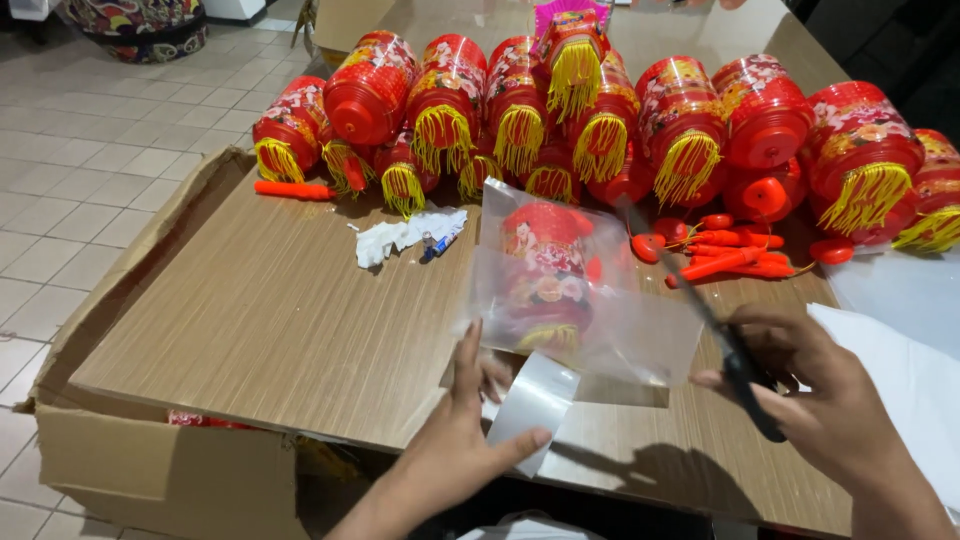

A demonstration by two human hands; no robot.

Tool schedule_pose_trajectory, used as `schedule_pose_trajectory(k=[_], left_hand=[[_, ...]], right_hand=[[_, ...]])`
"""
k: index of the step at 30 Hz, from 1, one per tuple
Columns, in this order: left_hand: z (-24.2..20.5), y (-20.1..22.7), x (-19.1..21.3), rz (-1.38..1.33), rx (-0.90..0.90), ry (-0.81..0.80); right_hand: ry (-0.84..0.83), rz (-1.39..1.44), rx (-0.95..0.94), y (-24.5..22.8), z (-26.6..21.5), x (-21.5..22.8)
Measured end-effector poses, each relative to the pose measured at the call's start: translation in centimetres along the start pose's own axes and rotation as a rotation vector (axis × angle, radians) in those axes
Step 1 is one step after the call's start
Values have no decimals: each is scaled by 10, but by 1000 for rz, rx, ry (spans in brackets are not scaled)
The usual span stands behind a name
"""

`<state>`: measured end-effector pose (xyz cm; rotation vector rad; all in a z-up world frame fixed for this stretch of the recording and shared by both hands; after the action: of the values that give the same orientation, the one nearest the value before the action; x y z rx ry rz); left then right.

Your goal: The person wipes a red decorative lantern with a white cloth, places it into a clear plastic bag, and seals the bag using clear tape and scissors. The person then attaches a small white label to the sealed bag.

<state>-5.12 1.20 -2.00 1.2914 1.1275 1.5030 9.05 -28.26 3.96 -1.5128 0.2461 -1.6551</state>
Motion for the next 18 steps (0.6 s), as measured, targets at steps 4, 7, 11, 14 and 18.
schedule_pose_trajectory(k=[4,7,11,14,18], left_hand=[[-10,3,1,-279,215,-39],[-14,-23,11,-254,30,23],[-37,-16,58,-170,88,154],[-37,-9,93,-160,237,437],[-20,-36,122,584,81,497]], right_hand=[[88,196,-171,-3,-3,3],[128,216,-316,12,-1,-1],[34,147,-476,60,0,-7],[-36,-13,-565,106,3,-19],[-211,-453,-607,113,3,-25]])
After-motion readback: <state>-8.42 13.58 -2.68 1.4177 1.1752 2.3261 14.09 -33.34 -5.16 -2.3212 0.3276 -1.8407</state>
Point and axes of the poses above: each hand's wrist, its own z-axis towards the middle knuckle, its own x-axis out of the back of the hand, y = z × x, the point moved 1 cm from there along z, towards the middle knuckle, and after that the axes turned 13 degrees about -z, right-handed, at the moved point
